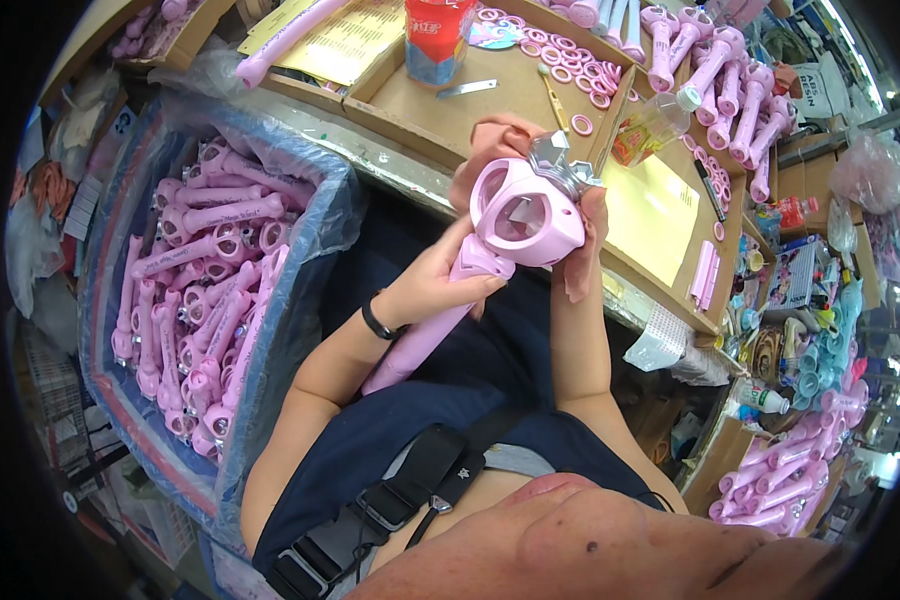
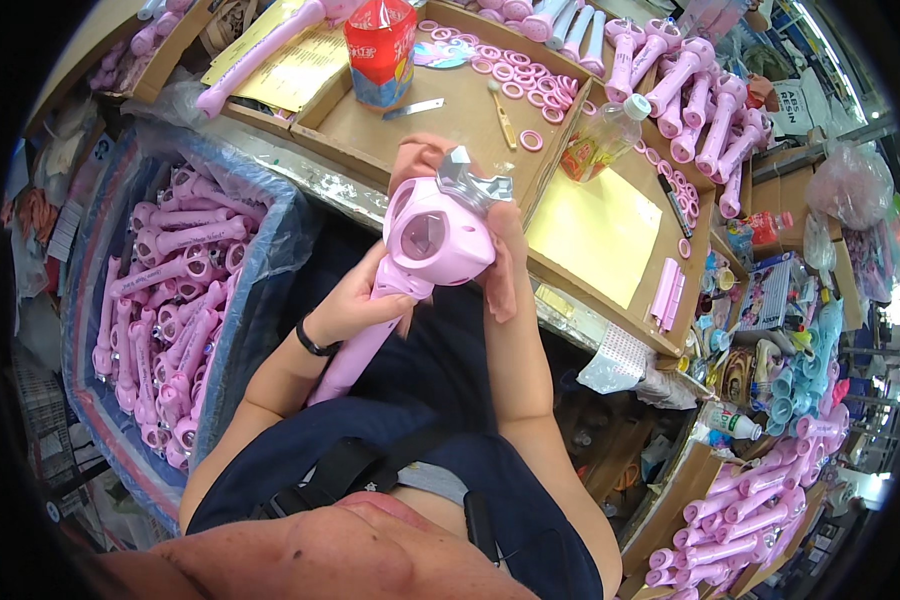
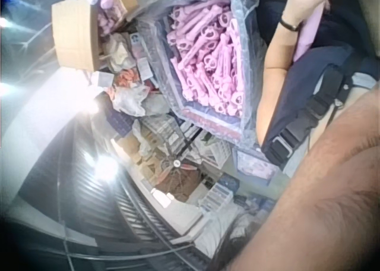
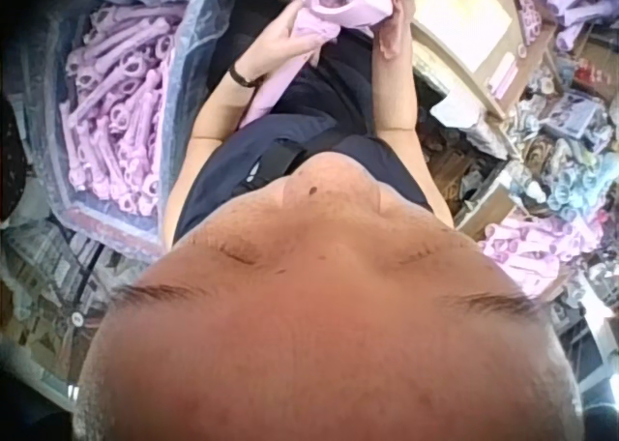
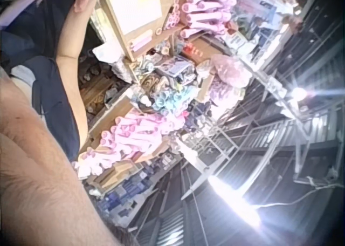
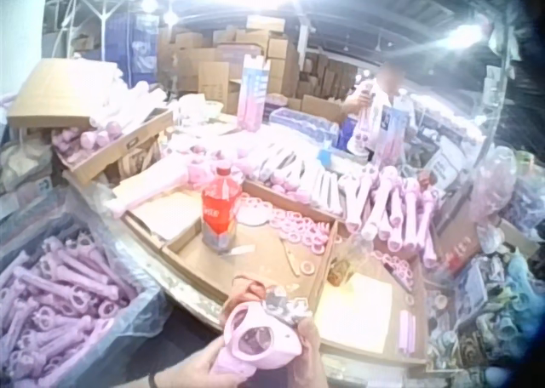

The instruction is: The person assembles pink plastic batons by attaching a decorative headpiece to the handle, wiping the surface with a cloth, and inspecting the assembled unit. The person repeats this process for multiple batons, placing finished units aside on the workbench.

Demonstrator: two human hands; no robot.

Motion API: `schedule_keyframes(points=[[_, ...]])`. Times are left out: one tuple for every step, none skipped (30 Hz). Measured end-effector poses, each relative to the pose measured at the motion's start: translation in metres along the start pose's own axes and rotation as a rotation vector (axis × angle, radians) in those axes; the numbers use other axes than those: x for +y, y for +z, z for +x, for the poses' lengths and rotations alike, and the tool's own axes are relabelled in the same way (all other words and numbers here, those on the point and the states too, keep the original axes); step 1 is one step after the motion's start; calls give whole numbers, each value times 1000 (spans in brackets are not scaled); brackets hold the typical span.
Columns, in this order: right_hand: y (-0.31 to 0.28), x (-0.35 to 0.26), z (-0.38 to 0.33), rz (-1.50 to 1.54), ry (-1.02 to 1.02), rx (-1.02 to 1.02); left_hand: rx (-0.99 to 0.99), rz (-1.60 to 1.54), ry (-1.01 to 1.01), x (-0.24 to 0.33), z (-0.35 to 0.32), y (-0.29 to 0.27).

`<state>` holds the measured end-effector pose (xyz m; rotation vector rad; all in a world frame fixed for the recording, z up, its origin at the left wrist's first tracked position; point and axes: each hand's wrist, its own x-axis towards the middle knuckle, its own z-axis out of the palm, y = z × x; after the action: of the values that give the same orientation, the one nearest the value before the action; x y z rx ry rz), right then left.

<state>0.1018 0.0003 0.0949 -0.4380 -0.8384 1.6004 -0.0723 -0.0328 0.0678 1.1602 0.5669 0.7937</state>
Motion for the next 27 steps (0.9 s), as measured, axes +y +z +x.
schedule_keyframes(points=[[2, -1, -1, 60, 21, 146, 157, 335, 198, 0, 1, 4], [3, -2, -4, -219, 20, 218, 315, 670, 389, 0, 1, 8], [4, -3, -6, -346, 34, 231, 359, 830, 346, 1, -2, 13], [5, -3, -10, -141, 59, 233, 348, 826, 341, 3, -3, 16], [6, -3, -13, -161, 46, 229, 338, 823, 340, 4, -4, 18], [5, -2, -14, -132, 21, 220, 325, 833, 344, 6, -4, 18], [4, -1, -16, -100, -5, 159, 279, 744, 297, 8, -5, 19], [2, 0, -16, -69, -27, 103, 222, 685, 291, 9, -4, 18], [0, 1, -17, -113, -3, 181, 170, 628, 303, 10, -1, 16], [-3, 2, -15, -112, 3, 148, 125, 574, 311, 10, 1, 15], [-6, 2, -14, -102, -10, 57, 91, 491, 276, 11, 2, 15], [-8, 3, -12, -130, -30, 34, 64, 411, 231, 11, 3, 14], [-10, 2, -13, -152, -10, 14, 29, 335, 189, 11, 3, 14], [-11, 2, -13, -143, -6, -4, 20, 370, 228, 11, 4, 13], [-11, 2, -14, -152, -22, 23, 3, 410, 268, 11, 5, 11], [-10, 2, -15, -174, -32, 4, -6, 460, 277, 10, 4, 10], [-8, 3, -17, -135, -26, 9, -43, 290, 166, 10, 3, 9], [-5, 3, -17, -112, -15, -33, -72, 130, 25, 10, 1, 7], [-2, 4, -18, -89, -7, -16, -107, -21, -84, 9, 0, 5], [1, 4, -18, -66, 0, 1, -115, -147, -135, 8, 1, 5], [5, 5, -19, -43, 6, 78, -131, -263, -155, 6, 2, 4], [7, 5, -19, -21, 10, 154, -126, -365, -211, 4, 3, 5], [8, 3, -19, -44, -9, 152, -117, -320, -200, 3, 2, 6], [8, 1, -19, -67, -27, 151, -44, -166, -151, 1, 1, 9], [7, -2, -19, -90, -40, 154, 76, 226, 86, 0, 1, 9], [7, -4, -22, -113, -59, 161, 195, 615, 314, -1, 0, 12], [4, -5, -21, -164, -33, 166, 235, 682, 259, -3, -4, 16]])
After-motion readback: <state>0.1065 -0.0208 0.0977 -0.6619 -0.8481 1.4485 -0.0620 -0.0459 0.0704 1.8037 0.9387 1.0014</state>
